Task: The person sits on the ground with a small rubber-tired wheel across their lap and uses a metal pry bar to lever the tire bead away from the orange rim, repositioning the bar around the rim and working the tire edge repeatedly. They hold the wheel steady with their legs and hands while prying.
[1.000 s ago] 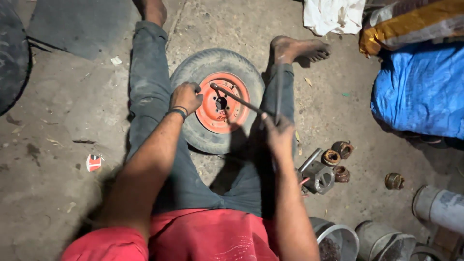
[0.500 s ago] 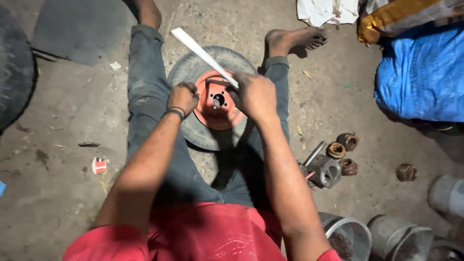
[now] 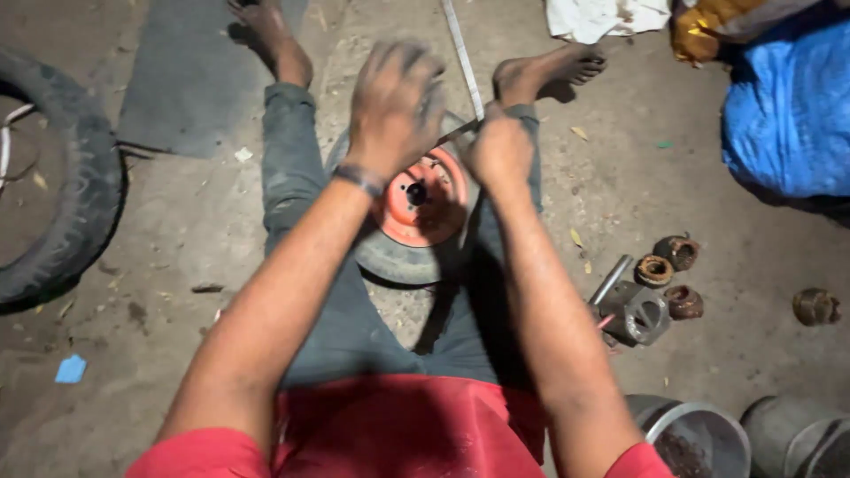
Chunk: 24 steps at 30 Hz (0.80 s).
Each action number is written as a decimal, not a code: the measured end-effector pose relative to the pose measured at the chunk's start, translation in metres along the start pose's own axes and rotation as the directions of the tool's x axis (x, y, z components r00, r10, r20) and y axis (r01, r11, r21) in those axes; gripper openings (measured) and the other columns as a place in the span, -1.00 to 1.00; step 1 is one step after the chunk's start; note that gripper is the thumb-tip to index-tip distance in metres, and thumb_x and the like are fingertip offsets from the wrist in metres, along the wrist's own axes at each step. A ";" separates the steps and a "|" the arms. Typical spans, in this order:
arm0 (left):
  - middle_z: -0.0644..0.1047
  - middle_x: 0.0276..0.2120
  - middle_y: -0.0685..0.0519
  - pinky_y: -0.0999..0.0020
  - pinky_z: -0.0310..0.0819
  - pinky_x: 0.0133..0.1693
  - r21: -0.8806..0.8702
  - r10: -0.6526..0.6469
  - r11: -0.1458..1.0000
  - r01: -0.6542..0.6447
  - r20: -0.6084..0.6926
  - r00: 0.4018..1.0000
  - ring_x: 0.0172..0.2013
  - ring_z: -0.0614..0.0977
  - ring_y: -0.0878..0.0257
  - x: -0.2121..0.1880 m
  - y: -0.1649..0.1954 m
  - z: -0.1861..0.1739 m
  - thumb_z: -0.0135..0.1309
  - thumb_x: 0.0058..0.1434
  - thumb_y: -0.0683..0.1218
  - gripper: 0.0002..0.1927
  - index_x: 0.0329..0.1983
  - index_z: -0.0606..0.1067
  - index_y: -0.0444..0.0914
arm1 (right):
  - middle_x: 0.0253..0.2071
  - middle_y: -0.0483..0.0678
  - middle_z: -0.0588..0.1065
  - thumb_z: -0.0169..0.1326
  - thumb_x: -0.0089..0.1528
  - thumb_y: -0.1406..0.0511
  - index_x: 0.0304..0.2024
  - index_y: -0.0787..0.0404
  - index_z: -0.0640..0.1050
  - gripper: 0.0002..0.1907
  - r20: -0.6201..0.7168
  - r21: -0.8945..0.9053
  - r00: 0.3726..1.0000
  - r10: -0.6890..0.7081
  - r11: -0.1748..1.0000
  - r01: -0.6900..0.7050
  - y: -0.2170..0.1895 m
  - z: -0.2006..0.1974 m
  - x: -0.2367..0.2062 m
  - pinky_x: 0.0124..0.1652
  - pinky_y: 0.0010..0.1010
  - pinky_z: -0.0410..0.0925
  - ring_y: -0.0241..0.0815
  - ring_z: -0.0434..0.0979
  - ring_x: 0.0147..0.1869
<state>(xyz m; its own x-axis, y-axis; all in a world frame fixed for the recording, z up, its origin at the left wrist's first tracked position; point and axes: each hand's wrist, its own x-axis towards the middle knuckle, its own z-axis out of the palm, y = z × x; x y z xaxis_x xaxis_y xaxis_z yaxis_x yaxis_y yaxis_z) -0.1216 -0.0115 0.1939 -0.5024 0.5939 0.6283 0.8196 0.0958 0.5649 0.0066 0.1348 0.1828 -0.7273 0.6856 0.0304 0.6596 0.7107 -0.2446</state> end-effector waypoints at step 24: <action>0.66 -0.31 -0.14 -0.36 -0.18 0.29 0.551 -0.157 0.819 -0.159 0.482 0.862 0.02 0.53 -0.10 0.042 -0.032 0.034 -0.07 0.32 0.26 -0.44 -0.34 0.71 -0.26 | -0.40 0.17 0.58 0.19 0.22 0.07 -0.22 0.23 0.43 -0.61 -0.121 0.007 0.988 -0.091 0.996 0.092 -0.023 0.000 -0.075 -0.37 0.06 0.41 0.28 0.61 -0.36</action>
<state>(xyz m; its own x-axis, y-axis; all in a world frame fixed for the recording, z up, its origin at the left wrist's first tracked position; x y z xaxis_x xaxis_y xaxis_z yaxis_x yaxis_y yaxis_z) -0.1600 0.0374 0.1841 -0.4287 0.8822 0.1948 0.9032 0.4239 0.0678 0.0461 0.0669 0.1865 -0.7559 0.6323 0.1697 0.5884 0.7698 -0.2475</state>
